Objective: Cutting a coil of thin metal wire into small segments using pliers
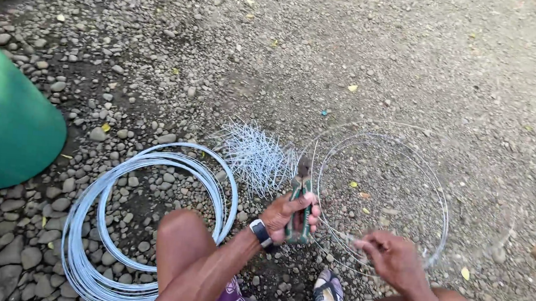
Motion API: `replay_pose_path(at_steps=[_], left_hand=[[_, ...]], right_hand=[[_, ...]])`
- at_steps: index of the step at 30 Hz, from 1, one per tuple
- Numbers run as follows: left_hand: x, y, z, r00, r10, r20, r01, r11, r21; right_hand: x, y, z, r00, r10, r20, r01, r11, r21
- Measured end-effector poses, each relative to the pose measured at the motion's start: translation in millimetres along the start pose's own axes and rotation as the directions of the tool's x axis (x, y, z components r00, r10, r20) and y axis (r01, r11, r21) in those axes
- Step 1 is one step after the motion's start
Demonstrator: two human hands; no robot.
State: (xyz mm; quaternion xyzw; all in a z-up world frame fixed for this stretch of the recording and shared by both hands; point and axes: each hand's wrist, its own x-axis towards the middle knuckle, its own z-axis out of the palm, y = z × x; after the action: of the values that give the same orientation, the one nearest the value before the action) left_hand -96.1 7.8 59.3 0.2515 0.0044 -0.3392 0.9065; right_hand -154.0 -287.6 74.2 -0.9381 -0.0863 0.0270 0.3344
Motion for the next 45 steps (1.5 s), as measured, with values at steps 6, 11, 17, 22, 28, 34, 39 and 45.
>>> replay_pose_path(at_steps=[6,11,17,22,28,34,39,45], left_hand=[[-0.8,-16.7,-9.1,0.928,-0.358,-0.106,0.354,0.750,0.559],[21.0,-47.7,-48.7,0.952,-0.287,0.109,0.056,0.513,0.857],[21.4,-2.1,-50.5,0.992,0.108,-0.071,-0.040,0.779,0.626],[19.7,24.7,-53.8,0.931,0.229,-0.285,-0.116,0.924,0.364],[14.8,29.7,-50.7,0.858,0.397,-0.326,-0.212,0.852,0.479],[14.4,28.8,-45.2,0.762,0.387,-0.519,-0.022,0.817,0.576],[4.2,15.4,-30.5,0.866,0.230,-0.444,0.362,0.324,0.874],[9.9,-3.8,-34.1,0.925,0.129,-0.358,0.340,0.141,0.930]], right_hand=[[12.8,6.4,-24.9,0.853,-0.488,-0.183,0.315,0.763,-0.564],[28.5,43.0,-2.8,0.882,-0.416,-0.220,0.267,0.827,-0.494],[103.4,151.5,36.9,0.991,0.007,-0.132,-0.024,0.992,-0.125],[104.6,105.4,38.2,0.997,-0.022,-0.078,0.014,0.995,-0.103],[81.9,26.6,46.1,0.976,0.016,-0.218,0.008,0.994,0.109],[93.5,19.6,72.4,0.942,-0.054,-0.332,0.097,0.989,0.114],[105.6,16.1,78.8,0.925,0.059,-0.374,-0.009,0.991,0.134],[110.1,-19.8,79.5,0.952,0.093,-0.292,-0.032,0.978,0.205]])
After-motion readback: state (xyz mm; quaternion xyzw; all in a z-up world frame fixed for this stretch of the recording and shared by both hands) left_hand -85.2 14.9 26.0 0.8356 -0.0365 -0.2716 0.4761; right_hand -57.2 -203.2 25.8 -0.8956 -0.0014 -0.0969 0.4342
